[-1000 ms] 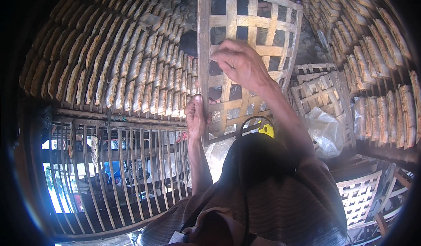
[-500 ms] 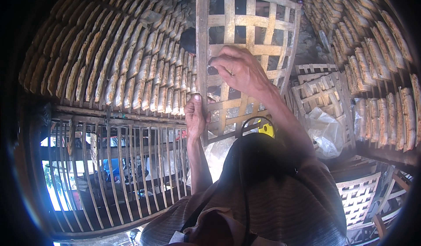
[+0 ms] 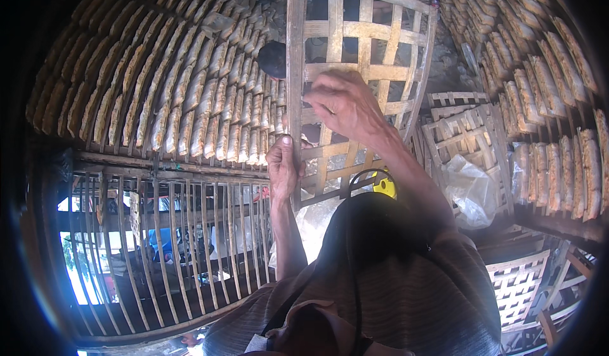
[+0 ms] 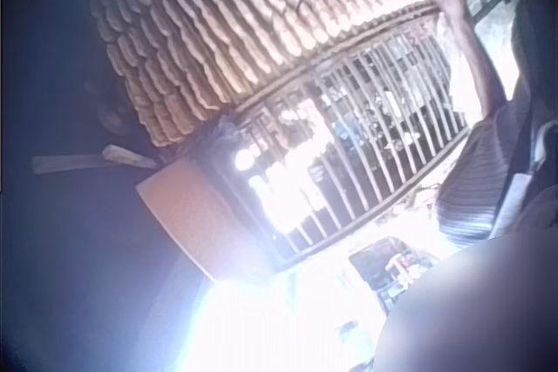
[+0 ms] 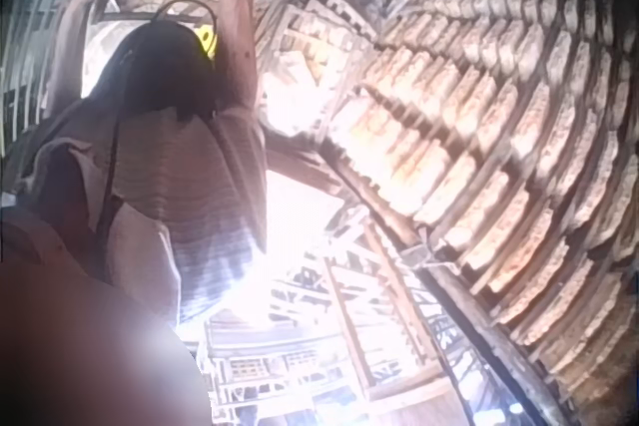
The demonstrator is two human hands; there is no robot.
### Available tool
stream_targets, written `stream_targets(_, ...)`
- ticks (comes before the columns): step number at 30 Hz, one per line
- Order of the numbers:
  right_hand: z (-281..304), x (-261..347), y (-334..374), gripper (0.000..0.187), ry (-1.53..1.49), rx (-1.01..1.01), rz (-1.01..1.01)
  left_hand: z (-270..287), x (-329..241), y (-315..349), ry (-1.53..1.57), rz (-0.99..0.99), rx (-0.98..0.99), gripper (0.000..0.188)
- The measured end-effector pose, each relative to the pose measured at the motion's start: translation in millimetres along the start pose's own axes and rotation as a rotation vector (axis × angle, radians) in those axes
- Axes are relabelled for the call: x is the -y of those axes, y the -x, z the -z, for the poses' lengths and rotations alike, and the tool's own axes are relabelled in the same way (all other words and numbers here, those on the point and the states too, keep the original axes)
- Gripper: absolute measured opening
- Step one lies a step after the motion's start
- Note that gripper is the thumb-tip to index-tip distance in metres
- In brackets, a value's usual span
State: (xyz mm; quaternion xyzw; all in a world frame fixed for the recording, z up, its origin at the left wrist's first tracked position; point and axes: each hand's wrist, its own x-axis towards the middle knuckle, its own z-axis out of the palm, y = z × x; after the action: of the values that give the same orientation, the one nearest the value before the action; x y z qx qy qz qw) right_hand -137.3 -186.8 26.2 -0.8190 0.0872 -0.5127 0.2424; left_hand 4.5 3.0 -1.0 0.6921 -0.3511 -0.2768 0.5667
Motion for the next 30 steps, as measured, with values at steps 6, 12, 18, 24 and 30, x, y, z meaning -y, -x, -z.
stream_targets(6,-1,-6,-1,0.025,-0.117,-0.036,-0.127,1,0,0,0.01,0.032,0.001,0.053)
stream_targets(12,-4,2,0,0.022,-0.006,-0.038,-0.034,1,1,-2,0.018,0.028,-0.003,0.052)
stream_targets(18,-1,-8,1,0.028,-0.096,-0.034,-0.071,-5,-4,-1,0.052,0.008,-0.006,0.045)
stream_targets(24,-2,-3,4,0.024,0.007,-0.013,0.0,-3,-4,-1,0.046,0.009,0.025,0.045)
stream_targets(30,3,-8,3,0.028,-0.07,-0.002,-0.054,-6,-6,-1,0.052,0.014,0.003,0.045)
